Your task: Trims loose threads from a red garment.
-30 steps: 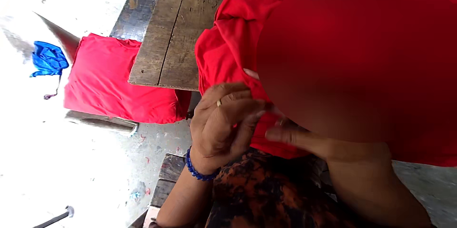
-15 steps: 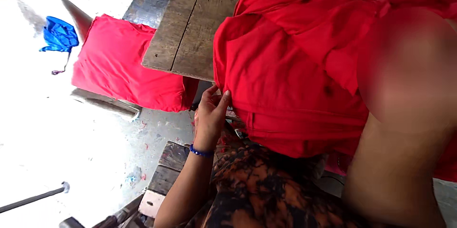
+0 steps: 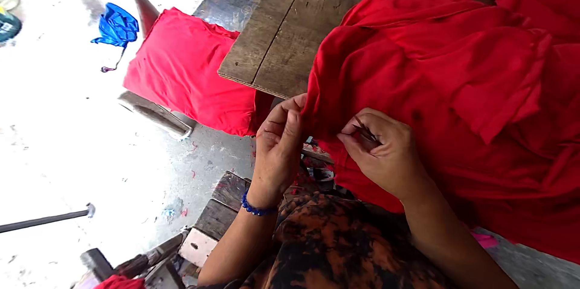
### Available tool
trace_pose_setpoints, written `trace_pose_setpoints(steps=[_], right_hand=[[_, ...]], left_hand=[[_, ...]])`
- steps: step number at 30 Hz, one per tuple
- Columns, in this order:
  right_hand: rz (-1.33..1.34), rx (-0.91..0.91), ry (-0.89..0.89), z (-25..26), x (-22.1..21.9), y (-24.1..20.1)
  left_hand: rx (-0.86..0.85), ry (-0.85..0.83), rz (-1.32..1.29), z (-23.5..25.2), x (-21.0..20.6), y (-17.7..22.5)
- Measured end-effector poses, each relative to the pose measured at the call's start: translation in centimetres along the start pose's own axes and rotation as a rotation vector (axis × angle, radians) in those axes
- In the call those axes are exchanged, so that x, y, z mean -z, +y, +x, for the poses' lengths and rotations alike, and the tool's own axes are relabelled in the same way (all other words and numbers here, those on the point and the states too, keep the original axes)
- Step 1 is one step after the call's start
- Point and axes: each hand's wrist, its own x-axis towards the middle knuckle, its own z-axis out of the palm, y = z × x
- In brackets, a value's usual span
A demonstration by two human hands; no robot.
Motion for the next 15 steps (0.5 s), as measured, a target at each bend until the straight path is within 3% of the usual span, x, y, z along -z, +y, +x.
trace_pose_setpoints(steps=[3,9,15], right_hand=[[0.056,0.011,0.020,-0.3,0.2,0.1],[-0.234,0.036,0.012,-1.1,-0.5,-0.1],[0.144,0.117,0.170,-1.5,2.0,-0.3]], left_hand=[[-0.052,-0.056,-0.065,0.0,0.0,-1.1],[-0.132,0.095,-0.048,0.1,-0.5,-0.7],[-0.201,0.101,0.024,0.2,0.5,-1.1]])
